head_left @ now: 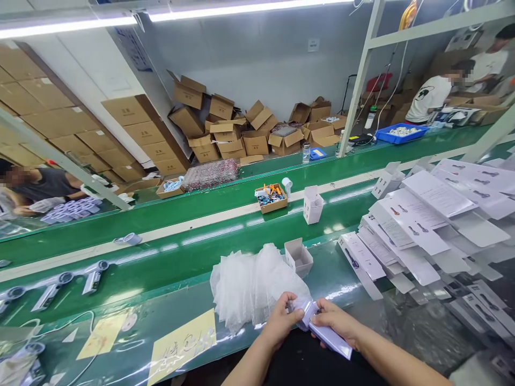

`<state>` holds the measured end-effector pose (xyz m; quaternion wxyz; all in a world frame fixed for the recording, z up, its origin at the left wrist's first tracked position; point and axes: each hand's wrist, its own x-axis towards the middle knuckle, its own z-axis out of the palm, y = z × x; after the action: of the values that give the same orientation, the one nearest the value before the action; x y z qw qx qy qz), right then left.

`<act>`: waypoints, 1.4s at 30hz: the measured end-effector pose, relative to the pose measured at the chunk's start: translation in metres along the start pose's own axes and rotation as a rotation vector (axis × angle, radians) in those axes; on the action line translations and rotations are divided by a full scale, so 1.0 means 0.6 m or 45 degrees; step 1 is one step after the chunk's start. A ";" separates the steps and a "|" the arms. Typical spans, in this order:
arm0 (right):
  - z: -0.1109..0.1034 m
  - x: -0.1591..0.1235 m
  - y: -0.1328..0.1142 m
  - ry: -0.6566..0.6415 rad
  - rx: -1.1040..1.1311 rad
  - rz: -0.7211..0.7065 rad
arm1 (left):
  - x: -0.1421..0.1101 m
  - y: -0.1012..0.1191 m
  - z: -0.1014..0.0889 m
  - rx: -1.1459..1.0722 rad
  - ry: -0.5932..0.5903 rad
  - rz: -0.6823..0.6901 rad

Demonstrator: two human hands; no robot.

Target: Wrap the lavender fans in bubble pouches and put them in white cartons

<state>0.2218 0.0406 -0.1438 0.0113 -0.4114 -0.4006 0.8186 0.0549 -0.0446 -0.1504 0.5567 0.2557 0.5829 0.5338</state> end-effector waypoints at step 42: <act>-0.064 -0.152 -0.047 0.365 0.281 -0.471 | 0.043 0.129 0.131 0.676 -0.483 0.106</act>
<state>0.2995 0.0526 -0.0772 0.2625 -0.4393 -0.3716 0.7746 0.0984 0.0281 -0.0751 0.5469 0.5103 0.5768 0.3283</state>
